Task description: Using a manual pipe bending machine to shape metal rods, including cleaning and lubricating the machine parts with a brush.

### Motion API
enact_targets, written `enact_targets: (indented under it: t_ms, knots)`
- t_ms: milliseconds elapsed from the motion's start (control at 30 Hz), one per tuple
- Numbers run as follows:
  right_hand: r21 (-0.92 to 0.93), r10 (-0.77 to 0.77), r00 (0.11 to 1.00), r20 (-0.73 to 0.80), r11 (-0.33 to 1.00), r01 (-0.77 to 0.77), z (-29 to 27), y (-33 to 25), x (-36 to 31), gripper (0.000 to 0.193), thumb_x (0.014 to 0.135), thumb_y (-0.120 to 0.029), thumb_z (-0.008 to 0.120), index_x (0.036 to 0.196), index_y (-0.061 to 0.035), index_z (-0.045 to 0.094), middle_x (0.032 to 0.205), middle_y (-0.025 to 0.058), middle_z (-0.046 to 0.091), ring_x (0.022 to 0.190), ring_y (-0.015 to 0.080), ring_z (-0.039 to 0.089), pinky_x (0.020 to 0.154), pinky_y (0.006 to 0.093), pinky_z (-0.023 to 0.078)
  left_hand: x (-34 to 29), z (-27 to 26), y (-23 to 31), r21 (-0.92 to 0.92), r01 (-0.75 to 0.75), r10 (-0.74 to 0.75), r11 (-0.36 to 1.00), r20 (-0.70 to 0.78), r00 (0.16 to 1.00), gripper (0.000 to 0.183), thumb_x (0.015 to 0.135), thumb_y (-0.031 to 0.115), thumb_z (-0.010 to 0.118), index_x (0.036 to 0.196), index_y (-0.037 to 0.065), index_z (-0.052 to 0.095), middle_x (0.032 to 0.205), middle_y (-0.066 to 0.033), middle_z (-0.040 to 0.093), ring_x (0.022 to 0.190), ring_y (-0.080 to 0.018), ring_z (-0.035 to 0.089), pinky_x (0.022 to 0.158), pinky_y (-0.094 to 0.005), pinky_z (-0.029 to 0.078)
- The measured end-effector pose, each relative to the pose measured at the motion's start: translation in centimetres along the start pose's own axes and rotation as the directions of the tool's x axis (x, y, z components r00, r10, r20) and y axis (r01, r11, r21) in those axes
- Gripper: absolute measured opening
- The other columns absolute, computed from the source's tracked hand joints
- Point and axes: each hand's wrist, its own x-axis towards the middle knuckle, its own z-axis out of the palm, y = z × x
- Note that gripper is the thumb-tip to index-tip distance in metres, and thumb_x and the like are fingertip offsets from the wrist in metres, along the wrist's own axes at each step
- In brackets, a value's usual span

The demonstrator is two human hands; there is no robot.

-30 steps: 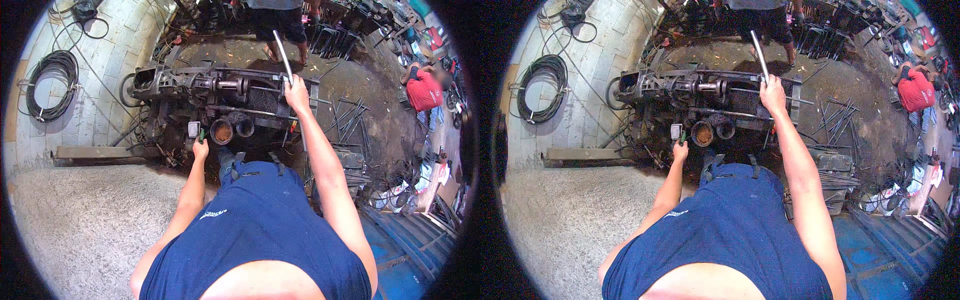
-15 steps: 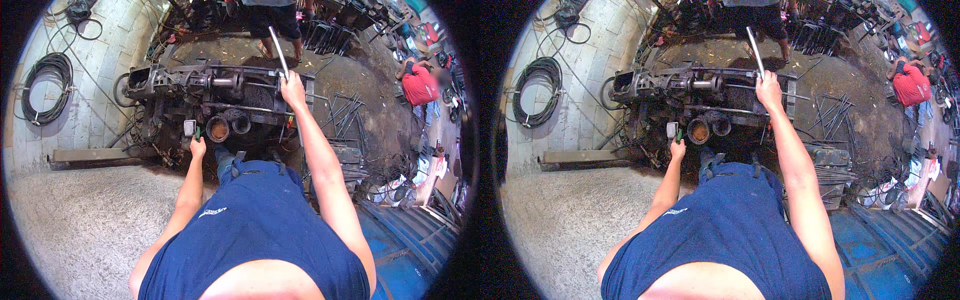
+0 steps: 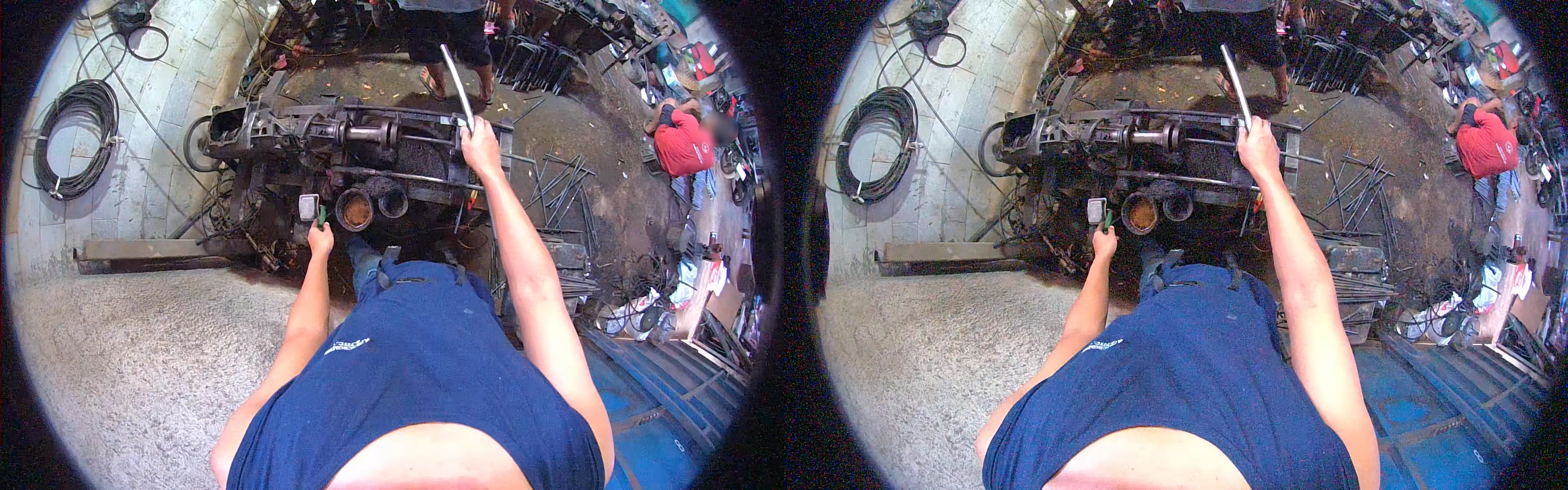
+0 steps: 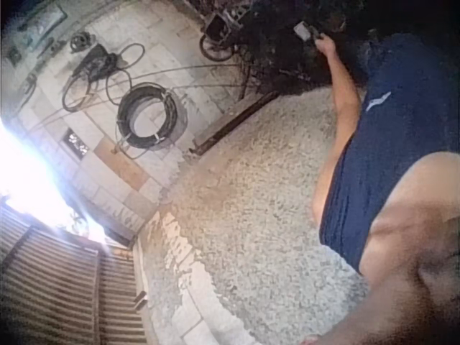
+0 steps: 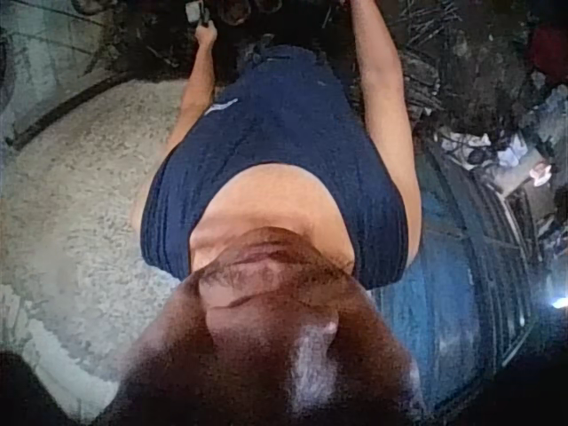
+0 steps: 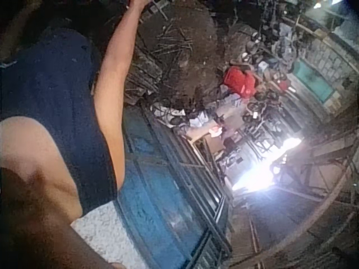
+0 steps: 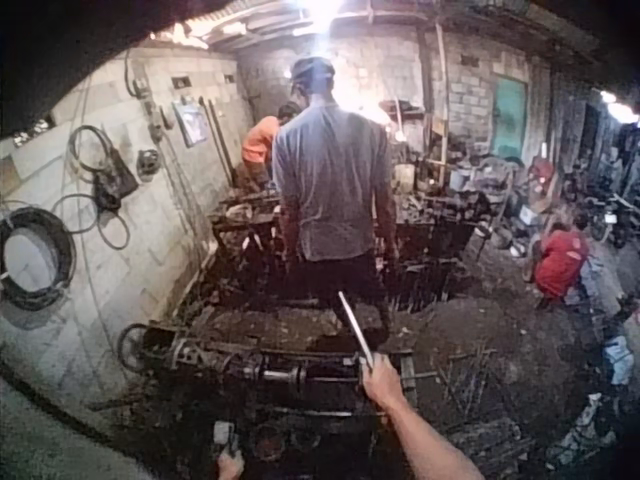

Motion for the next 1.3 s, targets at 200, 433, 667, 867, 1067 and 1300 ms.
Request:
enact_targets:
  t_ms: [200,433,667,867,1067,1300]
  knots:
    - [0.003,0.023,1.0,0.008,1.0,-0.023,0.0,0.1,0.0,0.038,0.089,-0.026,0.053,0.117,-0.0005,0.049,0.111,0.0228,0.055,0.099,0.0409,0.058,0.085,0.0475,0.048,0.3,0.2,-0.3,-0.008,0.005,-0.005,1.0,-0.018,1.0,0.038,0.087,0.021,0.058,0.12,0.002,0.057,0.103,-0.0241,0.065,0.099,-0.0372,0.062,0.085,-0.0414,0.047]
    - [0.0,0.01,1.0,0.025,1.0,-0.01,0.0,0.5,0.1,0.04,0.089,-0.026,0.053,0.119,-0.0004,0.048,0.112,0.0227,0.055,0.099,0.0408,0.058,0.086,0.047,0.048,0.3,0.3,-0.2,-0.017,-0.024,0.023,1.0,-0.026,0.999,0.036,0.087,0.02,0.058,0.117,0.001,0.059,0.09,-0.021,0.067,0.086,-0.0341,0.066,0.078,-0.0412,0.05]
    - [-0.008,0.027,0.999,0.037,1.0,-0.027,0.0,0.4,0.1,0.038,0.091,-0.027,0.052,0.117,-0.0004,0.048,0.11,0.0227,0.055,0.099,0.0413,0.058,0.084,0.0487,0.048,0.5,0.3,-0.2,-0.014,-0.026,0.026,1.0,-0.033,0.999,0.034,0.088,0.02,0.057,0.117,0.003,0.059,0.08,-0.018,0.068,0.08,-0.0303,0.068,0.075,-0.0406,0.05]
    - [-0.001,0.01,1.0,0.025,1.0,-0.01,-0.2,0.5,0.1,0.036,0.09,-0.026,0.052,0.115,-0.0004,0.048,0.11,0.0229,0.055,0.097,0.0418,0.058,0.083,0.0489,0.048,0.8,0.6,-0.7,-0.001,-0.022,0.022,1.0,-0.026,0.999,0.035,0.088,0.02,0.056,0.118,0.003,0.058,0.079,-0.0174,0.068,0.079,-0.0297,0.068,0.075,-0.0403,0.05]
    - [-0.005,0.001,1.0,0.022,1.0,-0.001,-0.2,0.6,0.0,0.036,0.09,-0.025,0.053,0.115,-0.0004,0.048,0.109,0.0233,0.055,0.096,0.0418,0.058,0.082,0.0488,0.049,2.0,1.1,-2.0,0.005,-0.061,0.061,0.998,-0.035,0.998,0.033,0.088,0.019,0.056,0.118,0.005,0.059,0.079,-0.0187,0.068,0.079,-0.0327,0.067,0.075,-0.0417,0.051]
    - [-0.003,0.009,1.0,0.008,1.0,-0.009,-0.2,0.6,0.1,0.036,0.09,-0.024,0.053,0.115,0.0009,0.049,0.108,0.0238,0.055,0.095,0.0422,0.058,0.081,0.0489,0.049,1.3,1.0,-1.1,0.009,-0.017,0.017,1.0,-0.027,0.999,0.033,0.087,0.018,0.056,0.117,0.005,0.059,0.079,-0.019,0.068,0.079,-0.0327,0.067,0.075,-0.0425,0.051]
